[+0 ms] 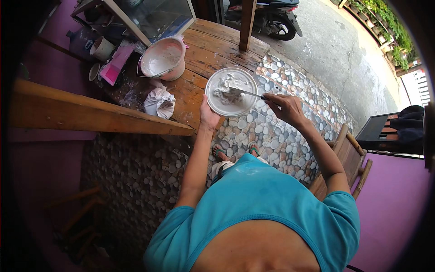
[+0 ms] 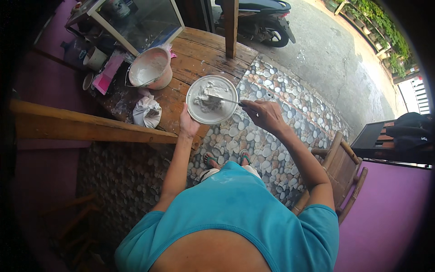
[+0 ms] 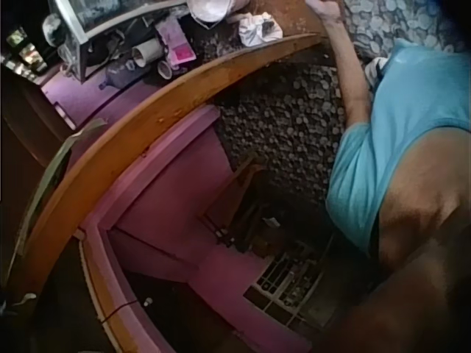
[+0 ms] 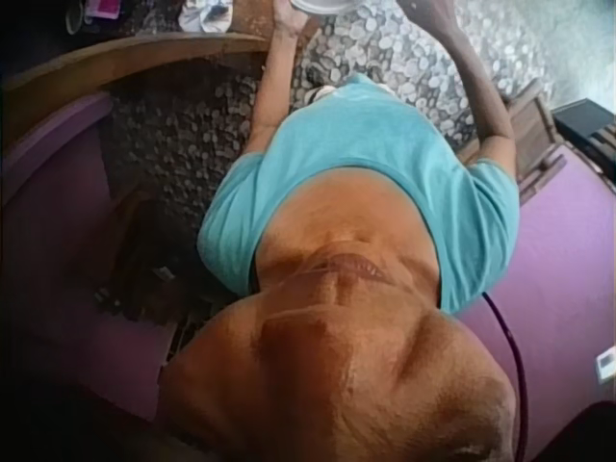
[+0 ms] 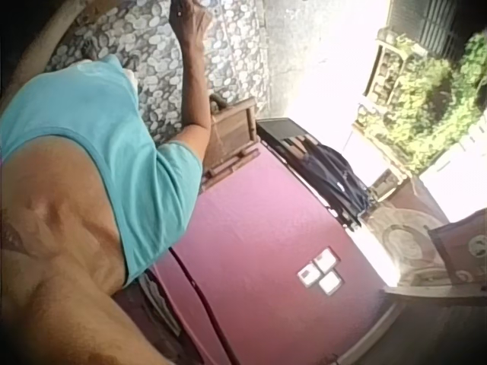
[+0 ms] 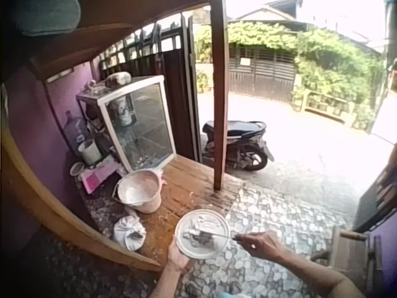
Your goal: The person uses a small metal tool to mix a thick white substance in a small plastic container by hand, repeatedly stirring and folding the material.
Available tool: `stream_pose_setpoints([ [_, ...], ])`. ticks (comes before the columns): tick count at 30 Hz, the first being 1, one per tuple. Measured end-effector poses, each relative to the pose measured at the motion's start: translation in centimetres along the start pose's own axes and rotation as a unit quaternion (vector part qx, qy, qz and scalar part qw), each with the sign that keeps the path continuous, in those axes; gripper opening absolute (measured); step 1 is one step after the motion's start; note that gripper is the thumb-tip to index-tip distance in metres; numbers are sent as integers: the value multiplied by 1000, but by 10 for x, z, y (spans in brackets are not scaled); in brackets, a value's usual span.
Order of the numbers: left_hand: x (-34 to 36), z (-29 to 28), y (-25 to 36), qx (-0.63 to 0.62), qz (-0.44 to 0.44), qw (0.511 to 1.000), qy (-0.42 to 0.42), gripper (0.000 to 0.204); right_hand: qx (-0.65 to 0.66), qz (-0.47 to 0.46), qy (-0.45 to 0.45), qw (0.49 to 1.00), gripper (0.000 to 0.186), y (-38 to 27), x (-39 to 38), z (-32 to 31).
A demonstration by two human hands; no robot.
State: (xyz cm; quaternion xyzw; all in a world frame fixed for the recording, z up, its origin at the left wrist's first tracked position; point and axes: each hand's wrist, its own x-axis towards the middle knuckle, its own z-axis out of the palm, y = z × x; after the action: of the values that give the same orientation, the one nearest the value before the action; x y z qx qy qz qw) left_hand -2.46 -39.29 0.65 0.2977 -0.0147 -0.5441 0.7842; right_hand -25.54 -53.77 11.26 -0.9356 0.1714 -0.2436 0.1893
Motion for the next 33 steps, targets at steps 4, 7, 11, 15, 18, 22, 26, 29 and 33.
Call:
stream_pose_setpoints([
  [4,-3,2,-2,9,-6,1000,22,58,-3,2,39,999,21,-4,-10,7],
  [7,7,-1,-3,-18,10,1000,1,58,-41,29,-18,999,19,0,-5,6],
  [11,14,-12,-10,-27,12,1000,4,58,-1,34,-1,999,19,2,0,18],
  [15,22,-18,-10,-38,23,999,-3,59,10,40,12,999,18,3,17,26],
  [18,20,-26,-9,-41,33,999,1,59,7,56,-8,998,18,4,24,36],
  [22,19,-33,-3,-36,35,999,20,58,51,98,12,994,18,-3,27,43],
  [26,30,-34,7,-42,48,998,16,58,105,184,-33,977,20,22,40,53],
  [29,36,-31,12,-53,50,997,37,59,229,244,-39,941,23,25,35,64],
  [33,52,-31,22,-47,93,992,64,58,94,98,55,989,19,13,34,83],
])
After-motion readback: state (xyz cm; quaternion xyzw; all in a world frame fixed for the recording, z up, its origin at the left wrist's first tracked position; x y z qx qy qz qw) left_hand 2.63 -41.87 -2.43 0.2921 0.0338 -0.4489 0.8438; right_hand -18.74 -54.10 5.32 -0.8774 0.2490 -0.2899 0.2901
